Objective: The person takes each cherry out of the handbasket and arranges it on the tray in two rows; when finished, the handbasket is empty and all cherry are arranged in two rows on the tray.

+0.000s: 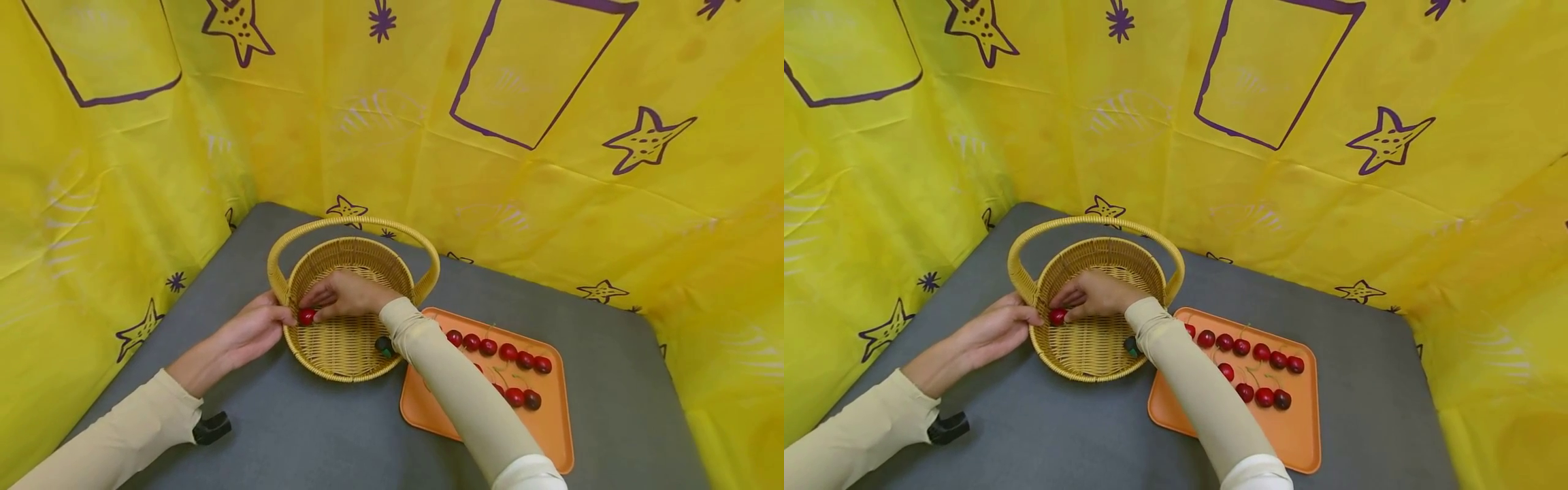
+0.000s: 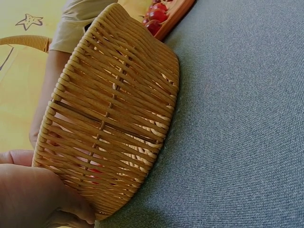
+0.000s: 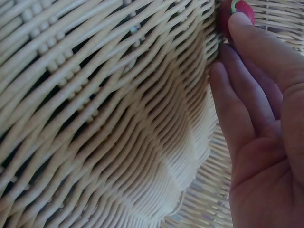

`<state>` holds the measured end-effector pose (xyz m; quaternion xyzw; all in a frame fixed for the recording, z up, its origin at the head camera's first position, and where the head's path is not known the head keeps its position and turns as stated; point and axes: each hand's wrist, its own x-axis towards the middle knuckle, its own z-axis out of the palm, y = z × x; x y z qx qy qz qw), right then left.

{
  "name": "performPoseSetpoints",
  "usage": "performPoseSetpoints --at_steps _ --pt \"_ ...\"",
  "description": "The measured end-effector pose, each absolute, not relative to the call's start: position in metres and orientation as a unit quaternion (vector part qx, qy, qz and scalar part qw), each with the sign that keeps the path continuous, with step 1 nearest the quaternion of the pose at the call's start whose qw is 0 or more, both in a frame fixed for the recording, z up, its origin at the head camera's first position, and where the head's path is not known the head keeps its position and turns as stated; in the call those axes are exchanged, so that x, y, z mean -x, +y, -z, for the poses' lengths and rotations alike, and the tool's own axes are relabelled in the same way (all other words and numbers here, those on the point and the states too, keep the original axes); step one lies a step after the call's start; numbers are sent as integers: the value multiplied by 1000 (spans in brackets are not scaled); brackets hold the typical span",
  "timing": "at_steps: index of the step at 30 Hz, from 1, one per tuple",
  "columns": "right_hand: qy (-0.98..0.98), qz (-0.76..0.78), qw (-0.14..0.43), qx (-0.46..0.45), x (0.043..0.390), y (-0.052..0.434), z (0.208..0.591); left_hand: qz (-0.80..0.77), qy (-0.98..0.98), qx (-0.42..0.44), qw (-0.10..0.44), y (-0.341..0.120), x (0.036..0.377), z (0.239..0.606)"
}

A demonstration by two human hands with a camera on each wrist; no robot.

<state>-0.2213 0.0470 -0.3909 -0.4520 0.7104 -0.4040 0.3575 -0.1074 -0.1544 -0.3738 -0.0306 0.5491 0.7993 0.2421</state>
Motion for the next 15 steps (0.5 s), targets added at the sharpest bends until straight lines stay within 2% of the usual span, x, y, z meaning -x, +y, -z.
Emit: performPoseSetpoints --at_steps 7,15 --pt "727 402 318 456 217 57 370 -797 553 34 241 -152 108 373" --pt "757 419 232 443 189 86 311 -787 565 32 245 -154 107 373"
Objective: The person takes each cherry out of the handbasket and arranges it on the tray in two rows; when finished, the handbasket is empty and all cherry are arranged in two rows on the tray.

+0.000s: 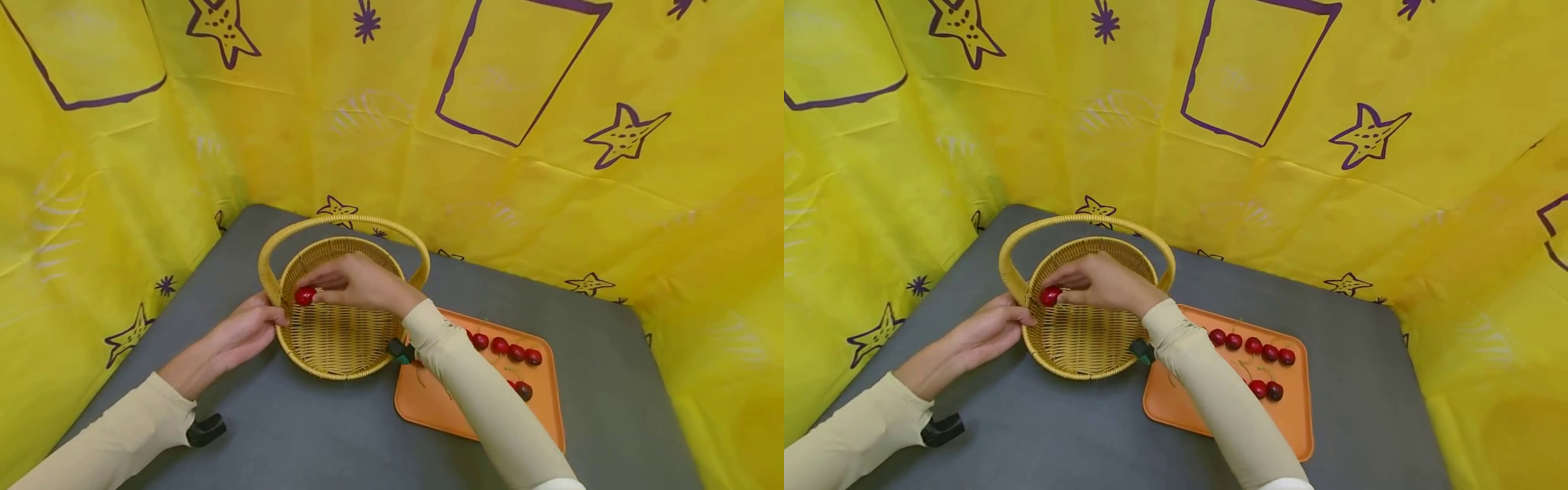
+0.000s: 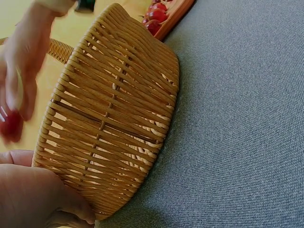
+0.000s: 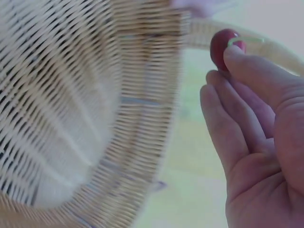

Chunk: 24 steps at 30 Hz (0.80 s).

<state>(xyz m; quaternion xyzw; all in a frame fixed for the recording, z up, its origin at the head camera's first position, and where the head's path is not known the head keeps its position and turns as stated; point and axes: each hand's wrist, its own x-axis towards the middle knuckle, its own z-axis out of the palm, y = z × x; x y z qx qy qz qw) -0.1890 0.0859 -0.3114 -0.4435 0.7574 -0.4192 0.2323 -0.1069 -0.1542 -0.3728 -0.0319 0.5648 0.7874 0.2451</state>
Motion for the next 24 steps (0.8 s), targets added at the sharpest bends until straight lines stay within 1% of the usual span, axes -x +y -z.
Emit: performPoseSetpoints --at_steps 4,8,13,18,21,24 --pt "755 448 193 437 166 113 287 -788 567 36 238 -158 107 374" --pt "748 493 160 415 144 150 271 -792 563 39 233 -159 107 375" --pt "766 520 86 367 122 208 259 -798 555 33 233 -158 107 375" --pt "801 526 28 285 100 274 265 -802 548 31 235 -155 109 374" --pt "828 516 6 221 82 312 277 -799 551 27 240 -154 108 373" --pt "854 497 -4 155 64 346 293 -797 552 27 243 -154 108 374"
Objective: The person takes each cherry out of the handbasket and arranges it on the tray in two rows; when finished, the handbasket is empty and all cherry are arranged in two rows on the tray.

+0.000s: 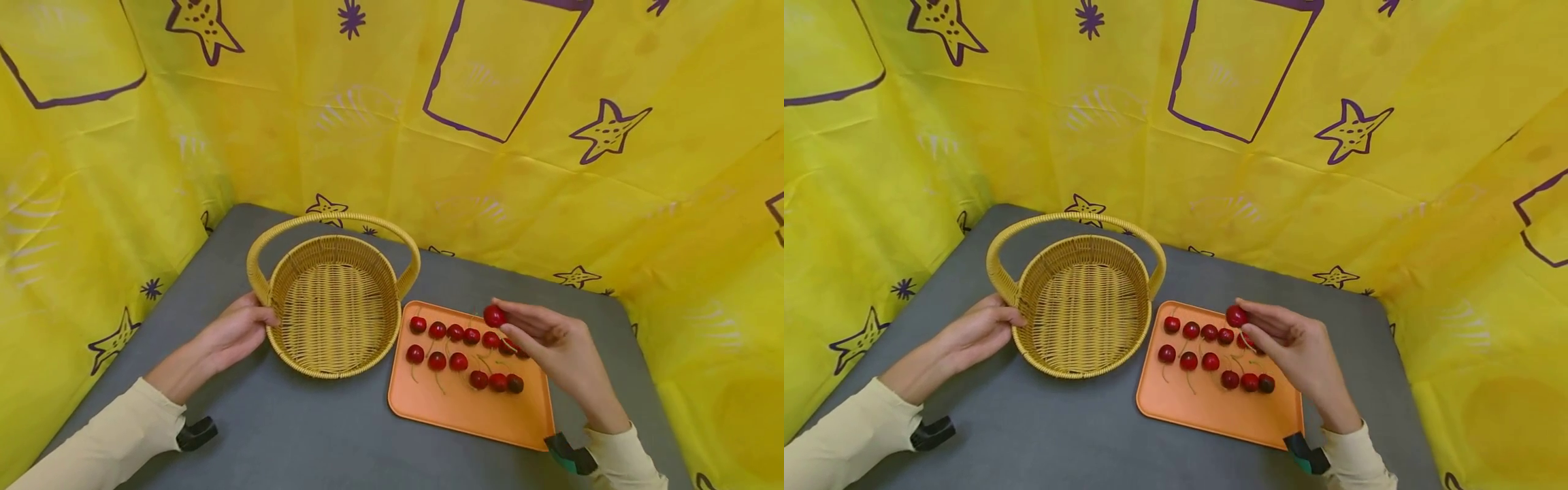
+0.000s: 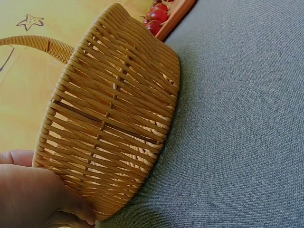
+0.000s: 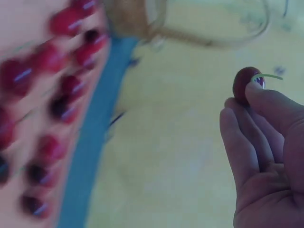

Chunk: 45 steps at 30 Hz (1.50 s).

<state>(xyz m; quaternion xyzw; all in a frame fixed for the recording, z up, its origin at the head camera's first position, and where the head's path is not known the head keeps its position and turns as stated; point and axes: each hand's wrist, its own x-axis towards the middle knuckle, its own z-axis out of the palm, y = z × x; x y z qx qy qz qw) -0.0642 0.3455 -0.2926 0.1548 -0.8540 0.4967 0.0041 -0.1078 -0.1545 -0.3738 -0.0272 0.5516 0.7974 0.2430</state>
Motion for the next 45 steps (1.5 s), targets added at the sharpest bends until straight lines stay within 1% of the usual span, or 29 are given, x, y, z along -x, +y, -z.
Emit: performPoseSetpoints --at_steps 4,8,13,18,27,38,45 --pt "-878 -468 14 -94 44 380 319 -800 550 26 241 -156 107 373" --pt "-898 -437 24 -47 28 404 345 -801 549 24 239 -156 108 374" --pt "-913 -408 21 -1 16 420 370 -800 550 34 236 -158 107 375" --pt "-916 -401 21 20 10 426 389 -800 550 31 237 -159 106 375" --pt "-938 -345 41 15 5 428 407 -803 545 27 242 -156 107 375" --pt "-963 -263 58 0 2 424 414 -798 552 17 243 -157 105 374" --pt "-966 -249 72 -21 0 426 417 -800 546 17 248 -155 106 373"
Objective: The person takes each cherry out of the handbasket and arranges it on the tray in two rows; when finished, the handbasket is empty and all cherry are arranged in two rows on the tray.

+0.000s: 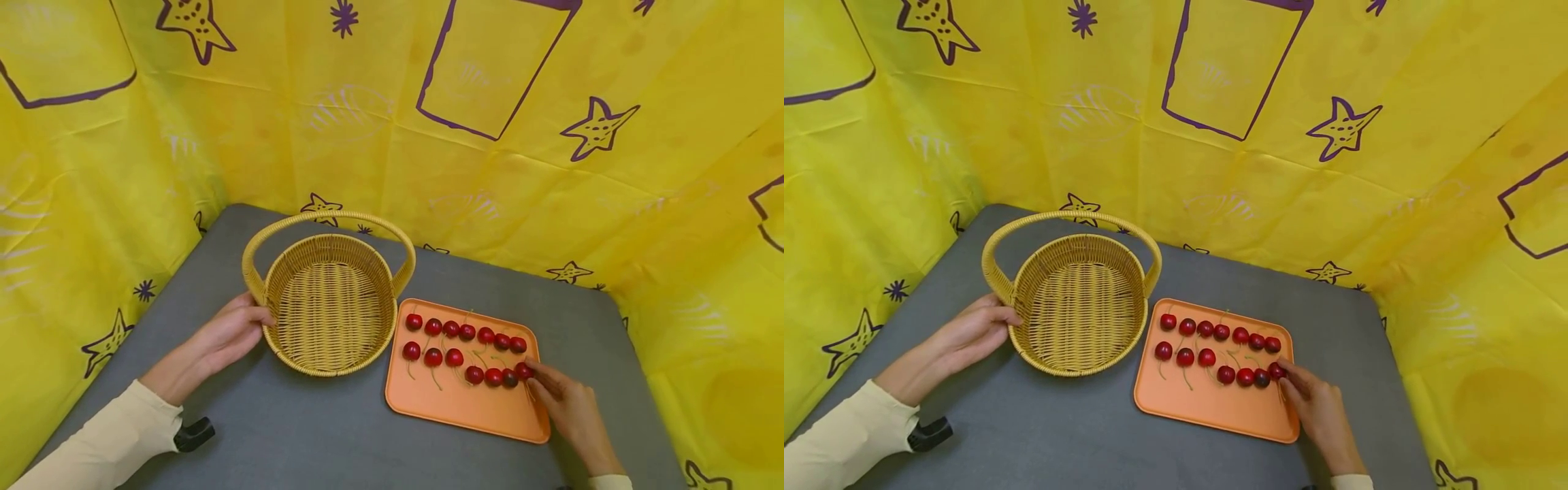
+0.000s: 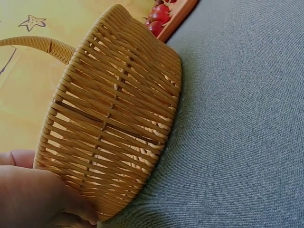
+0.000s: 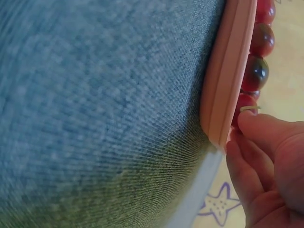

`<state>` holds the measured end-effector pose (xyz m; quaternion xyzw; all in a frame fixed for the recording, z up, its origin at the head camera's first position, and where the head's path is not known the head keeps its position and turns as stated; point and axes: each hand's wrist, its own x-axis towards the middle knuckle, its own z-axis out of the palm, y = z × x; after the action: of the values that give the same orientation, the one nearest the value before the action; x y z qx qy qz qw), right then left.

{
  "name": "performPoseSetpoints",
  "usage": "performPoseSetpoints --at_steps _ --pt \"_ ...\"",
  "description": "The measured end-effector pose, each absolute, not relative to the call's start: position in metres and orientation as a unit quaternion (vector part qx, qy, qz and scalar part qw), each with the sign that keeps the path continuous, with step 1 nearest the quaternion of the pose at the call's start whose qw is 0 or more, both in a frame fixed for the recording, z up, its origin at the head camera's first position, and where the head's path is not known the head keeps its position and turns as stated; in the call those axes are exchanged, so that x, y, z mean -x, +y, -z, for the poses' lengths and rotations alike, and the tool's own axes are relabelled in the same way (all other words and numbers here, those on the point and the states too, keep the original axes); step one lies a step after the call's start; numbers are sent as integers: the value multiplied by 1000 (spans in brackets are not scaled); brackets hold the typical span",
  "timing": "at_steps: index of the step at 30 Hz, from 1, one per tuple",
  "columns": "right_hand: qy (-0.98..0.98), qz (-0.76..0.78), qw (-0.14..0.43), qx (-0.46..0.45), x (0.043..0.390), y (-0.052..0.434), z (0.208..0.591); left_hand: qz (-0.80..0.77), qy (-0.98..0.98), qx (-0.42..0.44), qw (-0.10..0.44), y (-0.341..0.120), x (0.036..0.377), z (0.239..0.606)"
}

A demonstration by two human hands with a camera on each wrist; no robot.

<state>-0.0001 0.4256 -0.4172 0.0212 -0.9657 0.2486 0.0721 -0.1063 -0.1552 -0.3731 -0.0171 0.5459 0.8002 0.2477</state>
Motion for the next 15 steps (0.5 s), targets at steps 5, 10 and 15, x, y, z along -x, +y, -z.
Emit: performPoseSetpoints --at_steps 5,10,15 --pt "-966 -247 71 -23 -1 430 416 -806 538 25 244 -153 107 367" --pt "-966 -232 103 -42 0 428 402 -852 491 16 180 -160 105 344" --pt "-960 -225 144 -85 0 418 370 -854 516 -63 18 -161 86 309"
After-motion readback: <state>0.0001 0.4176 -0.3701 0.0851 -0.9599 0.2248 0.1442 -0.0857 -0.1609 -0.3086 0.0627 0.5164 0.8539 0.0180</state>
